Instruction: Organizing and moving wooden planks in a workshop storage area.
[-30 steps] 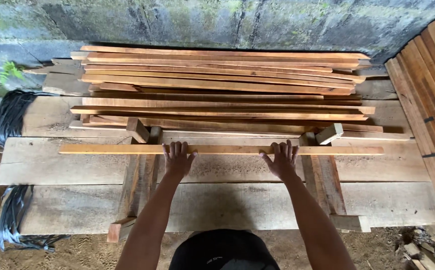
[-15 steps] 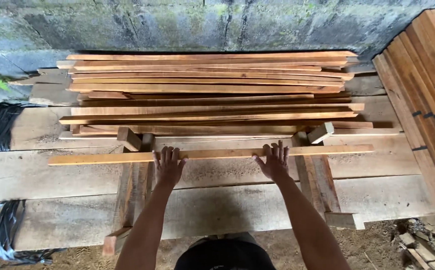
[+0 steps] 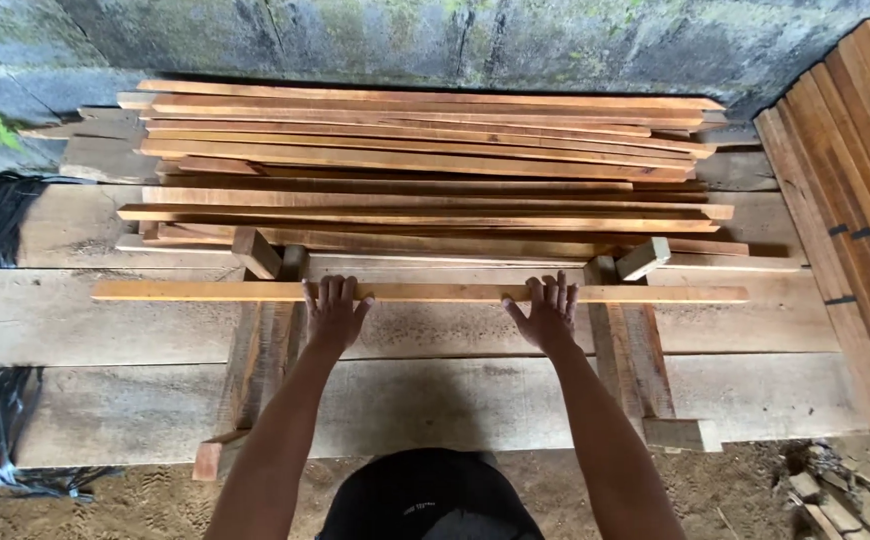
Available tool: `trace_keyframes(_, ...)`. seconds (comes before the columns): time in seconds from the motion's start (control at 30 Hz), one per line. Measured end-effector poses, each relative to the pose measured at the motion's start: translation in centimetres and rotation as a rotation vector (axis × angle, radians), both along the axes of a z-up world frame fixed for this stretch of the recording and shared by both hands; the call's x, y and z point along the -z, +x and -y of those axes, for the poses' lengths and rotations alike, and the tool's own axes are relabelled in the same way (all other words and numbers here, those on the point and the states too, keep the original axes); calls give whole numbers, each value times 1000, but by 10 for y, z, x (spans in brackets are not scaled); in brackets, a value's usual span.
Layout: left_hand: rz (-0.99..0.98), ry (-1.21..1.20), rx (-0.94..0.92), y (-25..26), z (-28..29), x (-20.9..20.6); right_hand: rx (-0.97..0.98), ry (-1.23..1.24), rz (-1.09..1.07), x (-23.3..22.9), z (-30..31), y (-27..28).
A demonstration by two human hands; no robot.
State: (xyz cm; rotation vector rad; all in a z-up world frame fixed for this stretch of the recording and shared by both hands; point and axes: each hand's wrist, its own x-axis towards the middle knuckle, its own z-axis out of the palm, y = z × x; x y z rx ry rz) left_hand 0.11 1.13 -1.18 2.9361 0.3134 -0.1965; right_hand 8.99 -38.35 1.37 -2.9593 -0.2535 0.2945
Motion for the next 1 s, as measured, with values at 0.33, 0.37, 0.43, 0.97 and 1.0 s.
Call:
trace_keyframes(0.33,-36,15,21,9,-6,15,40,-36,-142,-6,-2,7)
trace_keyframes(0.37,-45,9,20,9,-6,16,37,-41,-122,-3,-2,7)
trace_keyframes(0.43,-62,2,18,10,-7,18,34,-47,-108,9,1,7)
trace_keyframes(0.97,194,12,10,5,6,16,-1,27,44,17,7,11)
trace_keyframes(1.0,134,-25,-9,4,7,12,17,-4,-57,13,7,13)
